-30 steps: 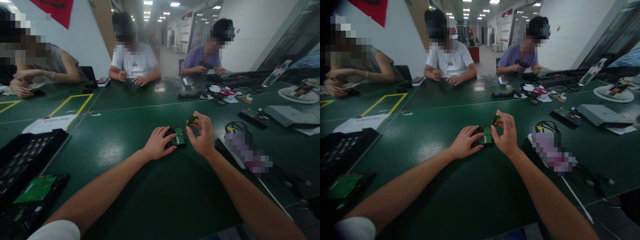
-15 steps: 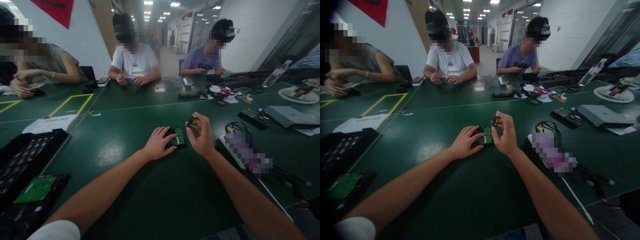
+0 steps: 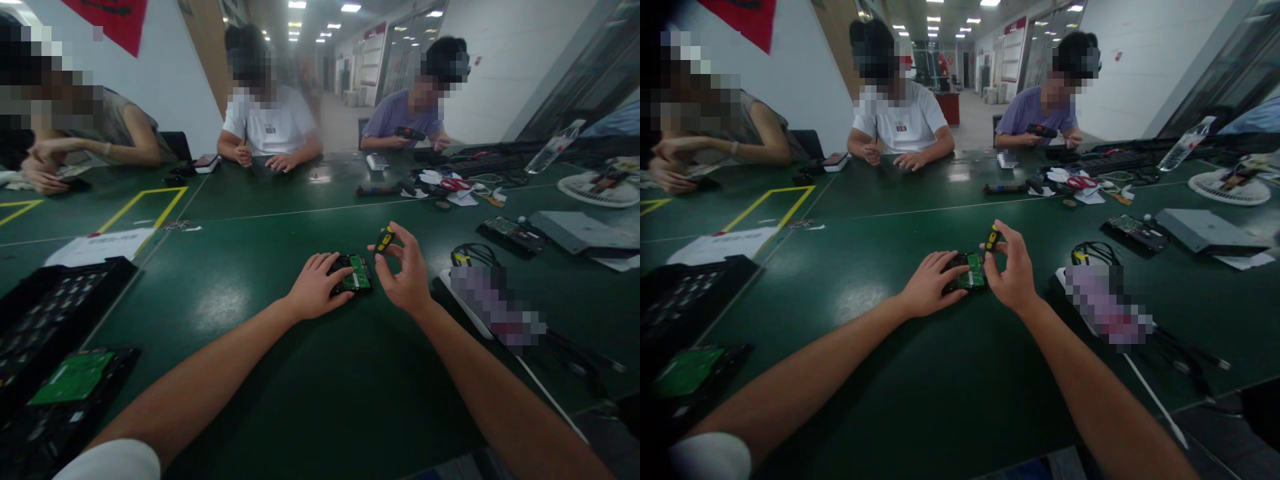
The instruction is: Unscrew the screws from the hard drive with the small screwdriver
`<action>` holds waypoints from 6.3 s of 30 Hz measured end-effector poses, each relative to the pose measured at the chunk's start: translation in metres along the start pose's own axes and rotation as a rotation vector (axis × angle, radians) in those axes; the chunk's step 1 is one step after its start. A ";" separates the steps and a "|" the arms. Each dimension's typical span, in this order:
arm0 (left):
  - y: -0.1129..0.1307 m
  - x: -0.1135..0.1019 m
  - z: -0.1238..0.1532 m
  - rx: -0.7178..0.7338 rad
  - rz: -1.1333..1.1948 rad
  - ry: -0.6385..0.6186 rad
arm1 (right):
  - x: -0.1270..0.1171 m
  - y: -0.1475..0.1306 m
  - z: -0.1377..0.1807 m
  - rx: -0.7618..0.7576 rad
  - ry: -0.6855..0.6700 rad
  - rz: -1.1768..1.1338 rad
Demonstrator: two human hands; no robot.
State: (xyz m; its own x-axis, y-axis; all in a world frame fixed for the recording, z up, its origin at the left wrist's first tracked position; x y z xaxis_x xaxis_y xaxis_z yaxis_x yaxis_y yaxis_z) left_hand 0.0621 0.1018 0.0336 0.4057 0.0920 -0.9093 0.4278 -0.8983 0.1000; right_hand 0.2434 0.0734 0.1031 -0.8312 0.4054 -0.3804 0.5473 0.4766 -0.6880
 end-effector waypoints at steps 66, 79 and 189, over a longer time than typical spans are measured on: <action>-0.001 0.002 0.001 0.012 -0.019 -0.008 | -0.008 -0.021 0.000 -0.132 0.070 0.125; 0.000 0.001 0.001 0.007 -0.016 -0.006 | -0.009 -0.023 0.000 -0.128 0.086 0.141; -0.001 0.001 0.000 0.009 -0.011 0.002 | -0.007 -0.025 0.000 -0.160 0.063 0.158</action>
State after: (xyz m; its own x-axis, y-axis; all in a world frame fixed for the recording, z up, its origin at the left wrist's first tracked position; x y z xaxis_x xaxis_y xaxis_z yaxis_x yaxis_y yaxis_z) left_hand 0.0619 0.1025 0.0324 0.4029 0.1024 -0.9095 0.4246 -0.9013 0.0866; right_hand 0.2353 0.0584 0.1232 -0.7290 0.5301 -0.4330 0.6828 0.5192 -0.5140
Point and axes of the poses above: each hand's wrist, its own z-axis away from the middle knuckle, its own x-axis out of the palm, y = z × x, the point moved 9 cm from there along -z, towards the middle knuckle, and after that the axes turned 12 degrees about x, right-handed, at the moved point
